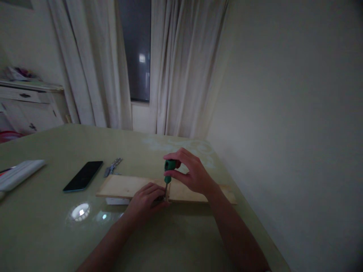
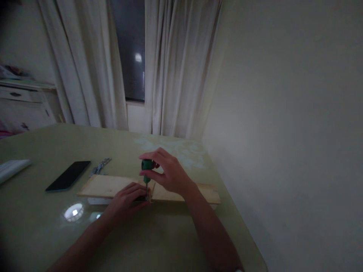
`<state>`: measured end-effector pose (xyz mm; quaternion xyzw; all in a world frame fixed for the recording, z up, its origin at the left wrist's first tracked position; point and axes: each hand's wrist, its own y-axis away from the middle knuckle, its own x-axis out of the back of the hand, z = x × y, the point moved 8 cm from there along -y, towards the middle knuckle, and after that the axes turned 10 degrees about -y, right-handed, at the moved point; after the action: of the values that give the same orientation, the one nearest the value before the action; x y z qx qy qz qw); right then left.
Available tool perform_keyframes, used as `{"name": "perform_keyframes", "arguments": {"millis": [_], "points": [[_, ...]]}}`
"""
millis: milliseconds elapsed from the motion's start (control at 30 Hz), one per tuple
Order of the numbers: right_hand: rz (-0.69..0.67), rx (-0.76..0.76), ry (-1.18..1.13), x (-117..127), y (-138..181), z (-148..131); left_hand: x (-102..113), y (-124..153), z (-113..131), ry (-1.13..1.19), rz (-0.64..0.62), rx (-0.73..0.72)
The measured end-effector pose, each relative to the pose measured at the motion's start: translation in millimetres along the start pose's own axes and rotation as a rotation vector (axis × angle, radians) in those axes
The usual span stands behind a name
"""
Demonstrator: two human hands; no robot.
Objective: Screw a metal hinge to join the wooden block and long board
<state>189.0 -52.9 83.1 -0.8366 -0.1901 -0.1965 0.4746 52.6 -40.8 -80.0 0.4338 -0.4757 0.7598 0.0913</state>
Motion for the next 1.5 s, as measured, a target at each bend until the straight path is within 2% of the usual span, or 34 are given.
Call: {"name": "perform_keyframes", "arguments": {"millis": [633, 1033, 1500], "points": [[-0.027, 0.003, 0.013, 4, 1, -7, 4, -2, 3, 0.011, -0.015, 0.019], [0.012, -0.040, 0.059, 6, 3, -1, 2, -1, 1, 0.012, -0.006, 0.029], [-0.012, -0.090, 0.043, 7, 4, 4, 1, 0, 1, 0.010, -0.019, 0.025]]}}
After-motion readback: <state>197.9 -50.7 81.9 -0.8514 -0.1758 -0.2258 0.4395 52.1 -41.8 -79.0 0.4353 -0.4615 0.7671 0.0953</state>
